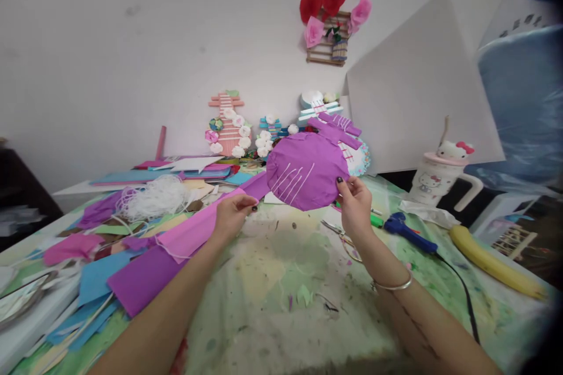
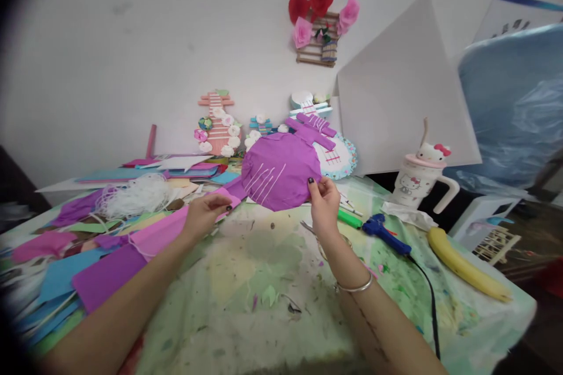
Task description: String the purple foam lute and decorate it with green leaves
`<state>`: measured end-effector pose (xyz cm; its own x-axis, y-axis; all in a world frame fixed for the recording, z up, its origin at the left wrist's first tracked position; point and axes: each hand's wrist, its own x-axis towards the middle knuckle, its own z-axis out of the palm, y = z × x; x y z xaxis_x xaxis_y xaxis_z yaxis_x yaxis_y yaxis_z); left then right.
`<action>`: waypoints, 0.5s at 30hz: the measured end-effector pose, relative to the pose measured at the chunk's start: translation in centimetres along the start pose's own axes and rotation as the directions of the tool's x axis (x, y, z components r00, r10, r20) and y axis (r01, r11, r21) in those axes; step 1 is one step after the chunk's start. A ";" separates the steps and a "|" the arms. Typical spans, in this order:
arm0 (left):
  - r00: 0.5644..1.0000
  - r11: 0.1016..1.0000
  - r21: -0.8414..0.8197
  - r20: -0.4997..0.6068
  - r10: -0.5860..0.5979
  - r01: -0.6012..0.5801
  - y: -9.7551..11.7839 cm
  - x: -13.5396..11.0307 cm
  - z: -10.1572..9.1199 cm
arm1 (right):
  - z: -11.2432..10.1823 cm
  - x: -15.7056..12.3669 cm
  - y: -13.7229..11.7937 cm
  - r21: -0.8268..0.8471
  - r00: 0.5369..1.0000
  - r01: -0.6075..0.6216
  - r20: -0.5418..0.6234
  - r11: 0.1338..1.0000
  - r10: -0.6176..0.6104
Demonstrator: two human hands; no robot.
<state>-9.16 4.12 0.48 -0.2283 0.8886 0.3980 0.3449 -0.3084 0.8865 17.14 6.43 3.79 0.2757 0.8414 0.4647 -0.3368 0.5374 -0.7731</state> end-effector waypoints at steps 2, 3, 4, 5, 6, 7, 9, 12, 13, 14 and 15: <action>0.990 0.982 -0.164 0.113 -0.080 0.098 0.2 -0.7 1.4 | -0.2 0.0 0.0 0.016 1.000 -0.014 -0.005 1.000 0.014; 0.979 0.964 -0.227 0.175 -0.100 0.139 0.4 -1.2 2.1 | -0.2 0.0 0.0 0.020 1.000 -0.014 -0.004 1.000 0.014; 0.966 0.946 -0.277 0.237 -0.105 0.171 0.6 -1.8 2.8 | -0.3 0.0 0.0 0.025 1.000 -0.012 -0.002 1.000 0.012; 0.950 0.928 -0.320 0.298 -0.095 0.193 0.8 -2.4 3.5 | -0.3 0.0 0.0 0.032 1.000 -0.009 0.001 0.999 0.009; 0.931 0.911 -0.355 0.359 -0.074 0.209 1.2 -3.1 4.1 | -0.4 0.0 0.0 0.043 1.000 -0.007 0.004 0.999 0.007; 0.905 0.892 -0.389 0.423 -0.050 0.231 1.5 -3.8 4.8 | -0.4 -0.1 0.0 0.057 1.000 -0.008 0.009 0.998 0.007; 0.840 0.835 -0.460 0.543 -0.004 0.302 2.5 -5.2 6.0 | -0.4 -0.1 0.1 0.077 1.000 -0.016 0.022 0.997 0.014; 0.755 0.829 -0.403 0.654 -0.035 0.388 4.3 -7.1 7.4 | -0.5 -0.2 0.2 0.095 0.999 -0.030 0.034 0.995 0.027; 0.718 0.867 -0.320 0.693 -0.060 0.381 5.0 -7.7 7.7 | -0.5 -0.1 0.2 0.103 0.999 -0.028 0.030 0.994 0.025; 0.675 0.911 -0.223 0.734 -0.077 0.347 5.7 -8.3 7.7 | -0.6 0.0 0.1 0.111 1.000 -0.023 0.024 0.994 0.020; 0.631 0.949 -0.136 0.772 -0.079 0.285 6.5 -9.0 7.6 | -0.7 0.1 0.0 0.119 1.000 -0.015 0.014 0.993 0.014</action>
<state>2.03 -3.27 0.86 0.5314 0.8471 -0.0008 0.1383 -0.0859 0.9867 17.82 6.50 3.52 0.2584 0.8494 0.4601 -0.4454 0.5274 -0.7235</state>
